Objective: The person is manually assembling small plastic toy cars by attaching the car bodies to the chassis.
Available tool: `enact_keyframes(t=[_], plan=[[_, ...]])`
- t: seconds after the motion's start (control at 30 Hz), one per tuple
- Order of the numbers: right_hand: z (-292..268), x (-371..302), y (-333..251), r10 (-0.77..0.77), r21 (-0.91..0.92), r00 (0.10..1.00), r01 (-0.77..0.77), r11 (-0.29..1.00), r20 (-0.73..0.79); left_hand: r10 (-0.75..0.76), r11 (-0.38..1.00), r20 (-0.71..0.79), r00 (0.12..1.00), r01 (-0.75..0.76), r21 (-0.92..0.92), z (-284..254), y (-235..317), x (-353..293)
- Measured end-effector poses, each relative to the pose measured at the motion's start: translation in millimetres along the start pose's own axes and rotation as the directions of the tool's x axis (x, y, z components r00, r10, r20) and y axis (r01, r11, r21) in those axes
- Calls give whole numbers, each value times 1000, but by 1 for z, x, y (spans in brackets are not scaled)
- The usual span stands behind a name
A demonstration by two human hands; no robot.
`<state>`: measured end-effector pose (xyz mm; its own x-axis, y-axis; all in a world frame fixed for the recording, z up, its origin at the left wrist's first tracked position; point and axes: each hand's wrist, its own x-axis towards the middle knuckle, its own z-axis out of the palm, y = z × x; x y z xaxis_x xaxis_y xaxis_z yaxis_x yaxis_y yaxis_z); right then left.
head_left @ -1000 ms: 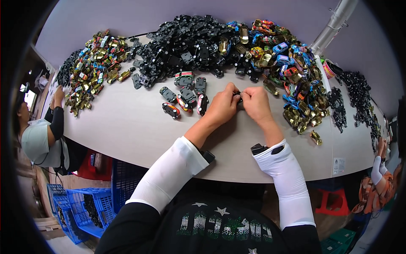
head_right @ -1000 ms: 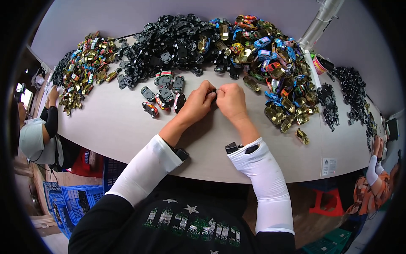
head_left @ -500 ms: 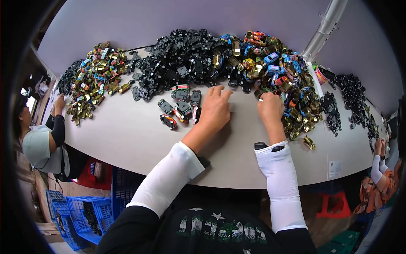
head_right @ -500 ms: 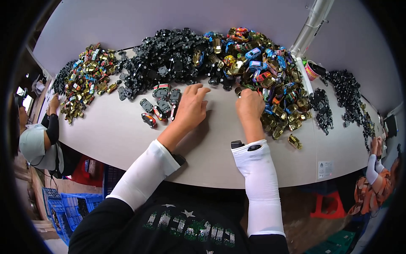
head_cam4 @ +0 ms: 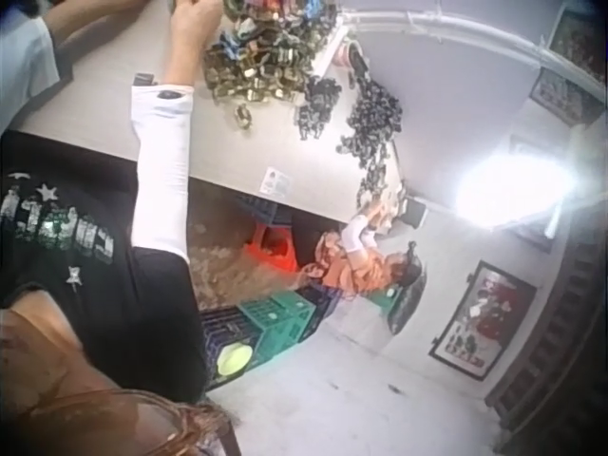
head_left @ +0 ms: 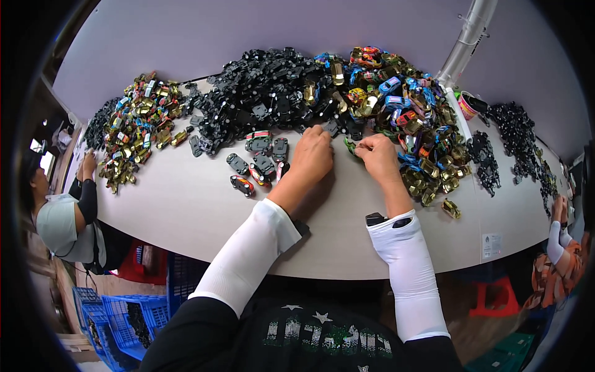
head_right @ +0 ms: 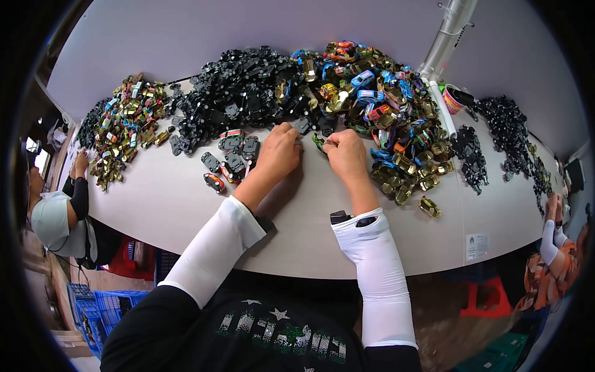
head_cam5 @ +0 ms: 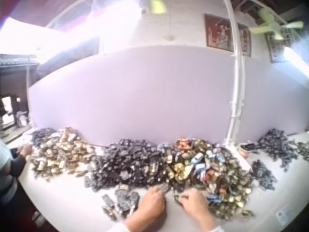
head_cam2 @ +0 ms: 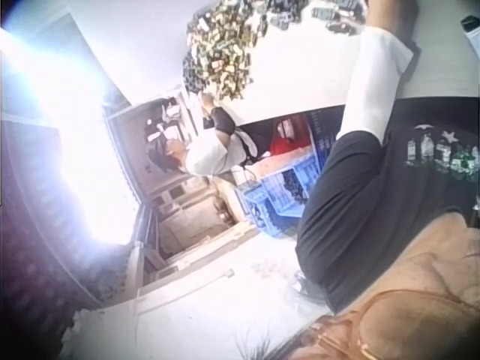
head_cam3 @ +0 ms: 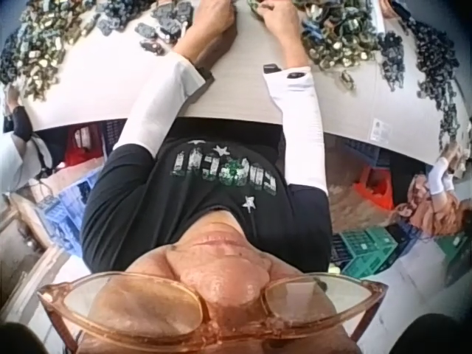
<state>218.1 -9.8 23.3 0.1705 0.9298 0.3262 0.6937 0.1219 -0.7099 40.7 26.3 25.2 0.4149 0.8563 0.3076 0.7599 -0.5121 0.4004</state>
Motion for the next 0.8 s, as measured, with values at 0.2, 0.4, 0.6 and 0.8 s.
enact_keyframes(t=[0.2,0.4,0.6,0.8], plan=[[14,2,7,188,30,975,-192,981,115,158,976,-199,967,-184,-117,0,-2,-8],[19,0,11,166,142,986,-167,976,18,132,990,-108,985,-125,73,4,-11,-3],[2,-2,-13,115,-102,992,-119,988,-44,-106,937,-372,922,-33,-348,-8,-3,-10],[-5,-14,-38,-85,-342,994,103,934,69,-287,303,35,957,126,-944,-25,3,-27]])
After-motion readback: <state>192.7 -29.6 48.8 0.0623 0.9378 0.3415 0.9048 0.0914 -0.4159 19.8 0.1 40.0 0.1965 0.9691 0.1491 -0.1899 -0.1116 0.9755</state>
